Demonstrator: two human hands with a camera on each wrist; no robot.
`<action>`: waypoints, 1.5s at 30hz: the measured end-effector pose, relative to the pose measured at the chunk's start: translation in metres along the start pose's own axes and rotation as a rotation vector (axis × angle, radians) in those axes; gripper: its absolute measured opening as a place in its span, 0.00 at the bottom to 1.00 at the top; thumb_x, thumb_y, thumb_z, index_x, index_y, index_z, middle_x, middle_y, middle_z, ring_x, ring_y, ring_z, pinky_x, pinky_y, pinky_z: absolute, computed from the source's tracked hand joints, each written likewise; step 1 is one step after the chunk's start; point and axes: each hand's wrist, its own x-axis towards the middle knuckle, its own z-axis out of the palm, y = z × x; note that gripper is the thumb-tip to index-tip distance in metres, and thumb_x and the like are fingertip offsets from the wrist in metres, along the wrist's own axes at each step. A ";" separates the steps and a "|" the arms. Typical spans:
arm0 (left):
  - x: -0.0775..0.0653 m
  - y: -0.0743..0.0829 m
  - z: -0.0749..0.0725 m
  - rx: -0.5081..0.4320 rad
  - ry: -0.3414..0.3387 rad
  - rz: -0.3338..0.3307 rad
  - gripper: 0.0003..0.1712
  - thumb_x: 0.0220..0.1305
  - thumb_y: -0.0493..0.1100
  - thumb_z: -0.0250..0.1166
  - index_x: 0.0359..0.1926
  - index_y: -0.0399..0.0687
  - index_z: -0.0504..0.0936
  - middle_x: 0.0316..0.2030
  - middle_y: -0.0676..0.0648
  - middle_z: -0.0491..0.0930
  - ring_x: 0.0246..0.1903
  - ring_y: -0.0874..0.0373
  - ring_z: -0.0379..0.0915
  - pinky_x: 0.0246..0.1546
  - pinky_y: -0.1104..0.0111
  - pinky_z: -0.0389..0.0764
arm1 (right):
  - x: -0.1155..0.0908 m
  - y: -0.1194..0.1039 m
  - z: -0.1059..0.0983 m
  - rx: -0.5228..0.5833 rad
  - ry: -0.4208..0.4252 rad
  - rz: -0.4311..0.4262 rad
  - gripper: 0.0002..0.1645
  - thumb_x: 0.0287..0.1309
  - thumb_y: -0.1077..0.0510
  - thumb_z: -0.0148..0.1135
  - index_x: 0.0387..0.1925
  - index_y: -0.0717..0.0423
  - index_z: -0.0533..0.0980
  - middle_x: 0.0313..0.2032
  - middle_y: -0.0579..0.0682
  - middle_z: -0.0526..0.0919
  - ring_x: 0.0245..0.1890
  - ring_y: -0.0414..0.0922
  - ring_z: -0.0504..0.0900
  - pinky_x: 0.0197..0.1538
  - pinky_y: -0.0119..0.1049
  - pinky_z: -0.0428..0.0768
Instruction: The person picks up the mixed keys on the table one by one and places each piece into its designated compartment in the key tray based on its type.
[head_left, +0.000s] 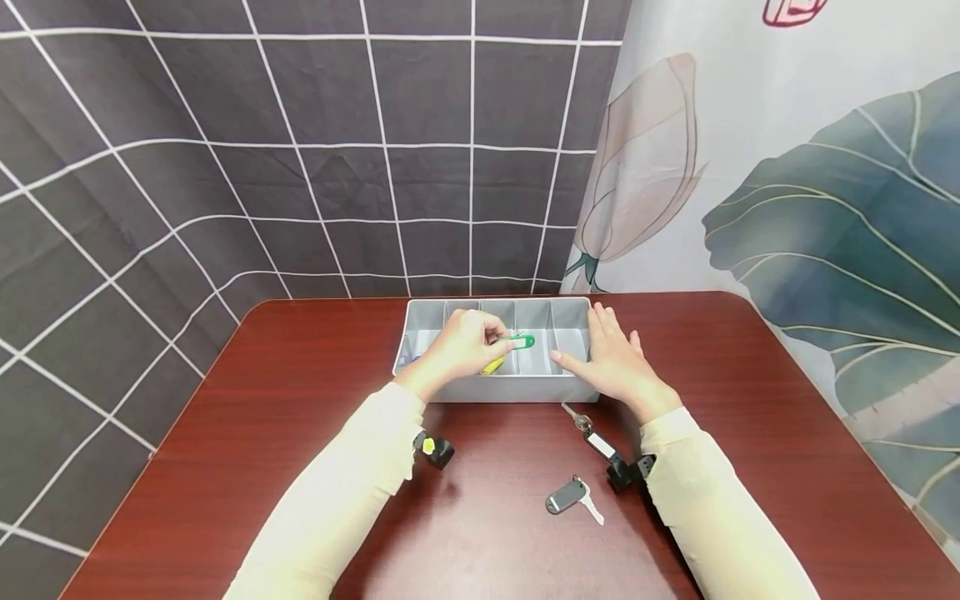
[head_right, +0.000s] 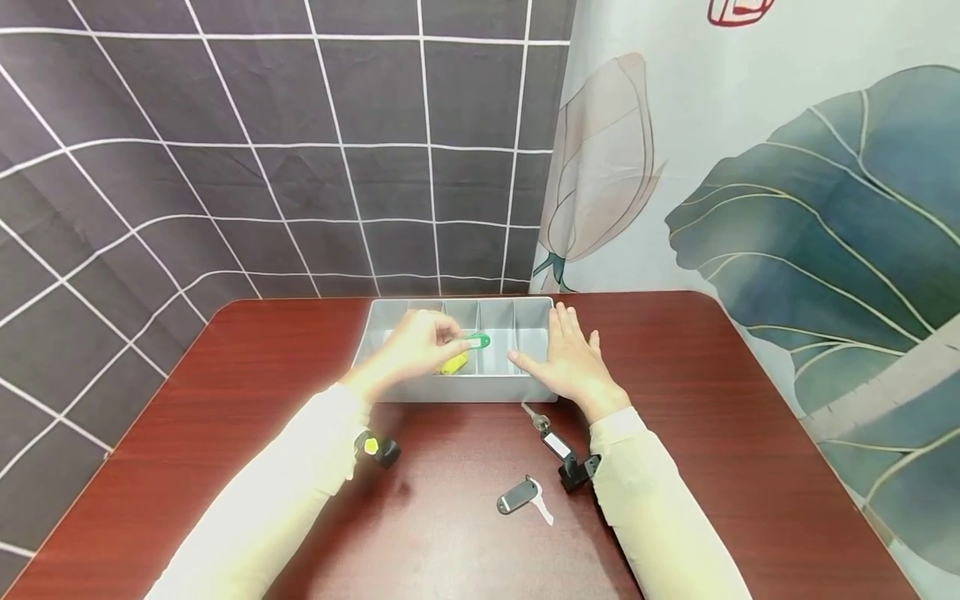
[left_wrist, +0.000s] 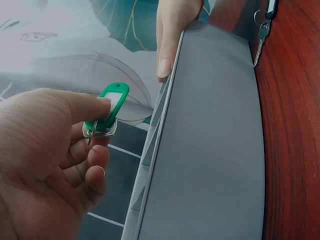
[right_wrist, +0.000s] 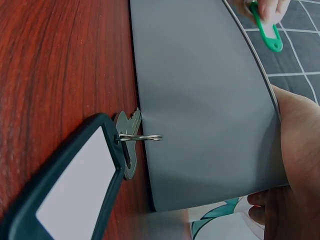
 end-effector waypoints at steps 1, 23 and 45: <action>0.001 0.000 0.000 0.003 -0.003 -0.004 0.09 0.57 0.47 0.70 0.22 0.52 0.84 0.12 0.60 0.72 0.17 0.66 0.66 0.21 0.73 0.67 | 0.000 0.000 0.000 0.001 0.001 0.000 0.70 0.51 0.17 0.44 0.74 0.65 0.39 0.74 0.62 0.39 0.74 0.56 0.36 0.65 0.68 0.40; 0.042 -0.009 0.018 0.102 -0.115 -0.070 0.07 0.55 0.45 0.70 0.22 0.53 0.85 0.18 0.60 0.79 0.20 0.65 0.71 0.29 0.73 0.72 | -0.002 -0.003 -0.003 0.000 -0.013 0.012 0.70 0.50 0.17 0.43 0.74 0.65 0.38 0.74 0.61 0.38 0.74 0.56 0.36 0.65 0.68 0.40; 0.054 0.003 0.030 0.204 -0.187 -0.081 0.05 0.53 0.43 0.69 0.22 0.52 0.84 0.21 0.58 0.80 0.25 0.62 0.74 0.35 0.70 0.76 | -0.002 -0.002 -0.001 -0.006 -0.009 0.010 0.70 0.51 0.17 0.43 0.74 0.64 0.37 0.75 0.59 0.35 0.74 0.54 0.34 0.65 0.68 0.40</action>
